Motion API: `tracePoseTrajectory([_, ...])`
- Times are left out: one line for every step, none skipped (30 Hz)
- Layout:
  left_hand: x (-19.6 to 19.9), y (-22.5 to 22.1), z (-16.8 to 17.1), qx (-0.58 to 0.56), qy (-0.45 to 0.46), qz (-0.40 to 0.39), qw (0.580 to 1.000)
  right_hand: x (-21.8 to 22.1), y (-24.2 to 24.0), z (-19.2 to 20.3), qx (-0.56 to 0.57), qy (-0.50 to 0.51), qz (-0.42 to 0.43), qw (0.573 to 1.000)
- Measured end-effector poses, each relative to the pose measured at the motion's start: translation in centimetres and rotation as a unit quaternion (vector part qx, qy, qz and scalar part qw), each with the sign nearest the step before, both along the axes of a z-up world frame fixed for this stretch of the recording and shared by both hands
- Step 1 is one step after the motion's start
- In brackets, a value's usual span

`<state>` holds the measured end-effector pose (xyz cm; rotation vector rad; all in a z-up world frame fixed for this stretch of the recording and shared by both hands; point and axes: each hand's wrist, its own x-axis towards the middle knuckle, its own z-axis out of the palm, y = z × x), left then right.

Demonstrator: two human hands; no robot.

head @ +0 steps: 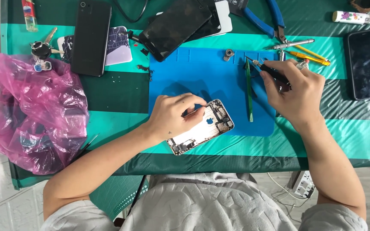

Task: Removing internal components from a smartphone using a precision screwdriver and manual manipulation.

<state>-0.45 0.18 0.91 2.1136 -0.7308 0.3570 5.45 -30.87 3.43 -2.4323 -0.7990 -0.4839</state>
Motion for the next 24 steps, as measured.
tracePoseTrajectory([-0.02,0.01,0.00,0.000,0.000,0.001,1.000,0.02,-0.02,-0.04,0.000,0.000,0.001,1.000])
tracePoseTrajectory([-0.04,0.04,0.00,0.000,0.003,-0.005,1.000,0.02,-0.03,-0.13,-0.002,-0.002,0.000,1.000])
tracePoseTrajectory([-0.06,0.05,0.01,0.001,0.007,-0.011,1.000,0.03,-0.05,-0.21,-0.003,-0.003,-0.001,1.000])
tracePoseTrajectory([-0.03,0.03,-0.02,0.001,0.006,-0.011,1.000,0.05,-0.05,-0.25,-0.004,-0.003,0.000,1.000])
tracePoseTrajectory([0.01,0.01,-0.04,0.006,0.002,-0.010,1.000,0.07,-0.04,-0.28,-0.003,-0.002,0.000,1.000])
tracePoseTrajectory([0.03,-0.01,-0.07,0.010,-0.002,-0.010,1.000,0.07,-0.05,-0.32,-0.003,0.000,0.000,1.000])
tracePoseTrajectory([-0.01,0.00,-0.08,0.010,-0.002,-0.009,1.000,0.06,-0.07,-0.37,-0.003,0.000,0.001,1.000])
tracePoseTrajectory([-0.02,0.04,-0.07,0.004,0.019,-0.008,1.000,0.07,-0.08,-0.42,-0.005,-0.001,-0.001,1.000])
tracePoseTrajectory([-0.03,0.06,-0.06,-0.002,0.040,-0.007,0.999,0.08,-0.10,-0.47,-0.007,-0.002,-0.002,1.000])
tracePoseTrajectory([-0.01,0.12,-0.08,-0.002,0.040,-0.007,0.999,0.10,-0.13,-0.51,-0.007,-0.002,-0.002,1.000])
tracePoseTrajectory([0.01,0.15,-0.11,-0.006,0.050,-0.010,0.999,0.13,-0.17,-0.56,-0.010,-0.004,-0.002,1.000])
tracePoseTrajectory([0.09,0.16,-0.14,-0.009,0.059,-0.014,0.998,0.17,-0.25,-0.61,-0.013,-0.007,-0.003,1.000])
tracePoseTrajectory([0.05,0.19,-0.05,-0.009,0.059,-0.014,0.998,0.21,-0.15,-0.54,-0.012,-0.007,-0.004,1.000])
tracePoseTrajectory([0.02,0.16,0.00,-0.009,0.059,-0.014,0.998,0.21,-0.10,-0.44,-0.015,-0.009,-0.005,1.000])
tracePoseTrajectory([-0.01,0.14,0.06,-0.008,0.060,-0.014,0.998,0.21,-0.05,-0.34,-0.018,-0.010,-0.007,1.000])
tracePoseTrajectory([0.02,0.13,-0.03,-0.009,0.059,-0.015,0.998,0.20,-0.09,-0.37,-0.018,-0.011,-0.007,1.000])
tracePoseTrajectory([0.05,0.14,-0.12,-0.009,0.060,-0.021,0.998,0.18,-0.11,-0.39,-0.017,-0.009,-0.006,1.000])
tracePoseTrajectory([0.04,0.21,-0.20,-0.009,0.062,-0.026,0.998,0.21,-0.05,-0.43,-0.016,-0.007,-0.004,1.000])
tracePoseTrajectory([0.08,0.28,-0.15,-0.009,0.062,-0.025,0.998,0.22,-0.03,-0.49,-0.016,-0.008,-0.003,1.000])
tracePoseTrajectory([0.08,0.32,-0.12,-0.010,0.068,-0.030,0.997,0.18,-0.03,-0.56,-0.018,-0.008,-0.006,1.000])
tracePoseTrajectory([0.07,0.35,-0.10,-0.012,0.074,-0.035,0.997,0.15,-0.05,-0.64,-0.021,-0.008,-0.009,1.000])
tracePoseTrajectory([0.04,0.33,-0.03,-0.012,0.074,-0.035,0.997,0.15,-0.03,-0.66,-0.021,-0.008,-0.009,1.000])
tracePoseTrajectory([0.01,0.31,0.04,-0.013,0.072,-0.033,0.997,0.14,-0.03,-0.67,-0.023,-0.010,-0.007,1.000])
tracePoseTrajectory([0.03,0.30,0.13,-0.013,0.069,-0.032,0.997,0.17,-0.01,-0.65,-0.025,-0.012,-0.006,1.000])
